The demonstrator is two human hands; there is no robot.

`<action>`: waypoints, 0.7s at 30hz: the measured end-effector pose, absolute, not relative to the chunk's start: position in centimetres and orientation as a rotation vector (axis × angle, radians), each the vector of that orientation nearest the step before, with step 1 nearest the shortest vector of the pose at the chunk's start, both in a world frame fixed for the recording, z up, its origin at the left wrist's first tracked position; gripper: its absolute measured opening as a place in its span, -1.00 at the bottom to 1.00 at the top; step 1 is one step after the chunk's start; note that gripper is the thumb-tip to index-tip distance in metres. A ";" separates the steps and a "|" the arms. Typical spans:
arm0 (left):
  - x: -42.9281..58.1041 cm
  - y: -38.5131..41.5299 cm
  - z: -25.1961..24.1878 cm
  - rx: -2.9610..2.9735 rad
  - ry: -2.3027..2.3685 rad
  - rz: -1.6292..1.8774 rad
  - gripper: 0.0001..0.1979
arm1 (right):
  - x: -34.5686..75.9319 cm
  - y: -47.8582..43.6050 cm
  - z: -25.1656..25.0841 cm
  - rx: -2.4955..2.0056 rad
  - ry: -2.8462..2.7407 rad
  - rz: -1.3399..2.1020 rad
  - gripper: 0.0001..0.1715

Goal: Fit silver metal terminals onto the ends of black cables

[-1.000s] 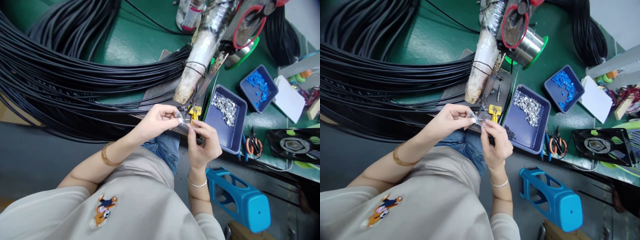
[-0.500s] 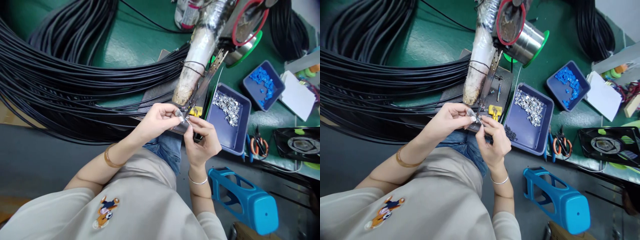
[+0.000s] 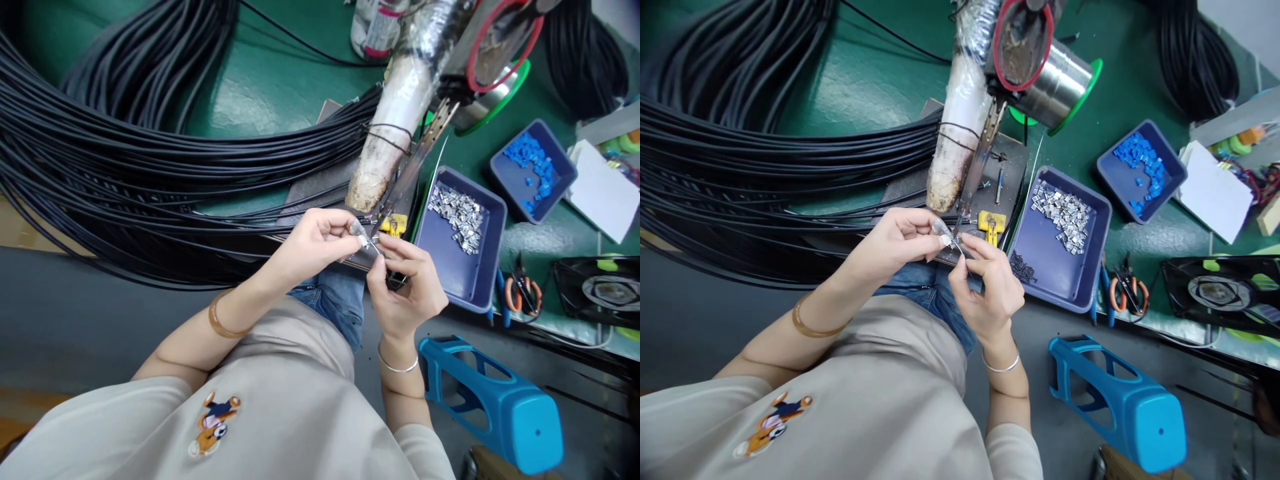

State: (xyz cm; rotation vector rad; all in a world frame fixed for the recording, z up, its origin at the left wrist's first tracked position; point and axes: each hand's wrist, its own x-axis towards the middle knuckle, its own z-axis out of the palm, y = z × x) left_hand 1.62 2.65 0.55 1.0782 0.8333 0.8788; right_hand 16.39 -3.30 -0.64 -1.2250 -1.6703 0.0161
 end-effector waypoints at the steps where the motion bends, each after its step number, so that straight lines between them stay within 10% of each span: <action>1: 1.6 2.6 0.5 1.077 0.840 0.872 -0.87 | 16.4 -3.3 -0.7 -1.223 -1.678 0.014 -0.75; 21: 1.3 1.9 0.4 1.159 0.863 0.813 -0.87 | 16.7 -3.6 -1.1 -1.208 -1.659 0.014 -0.74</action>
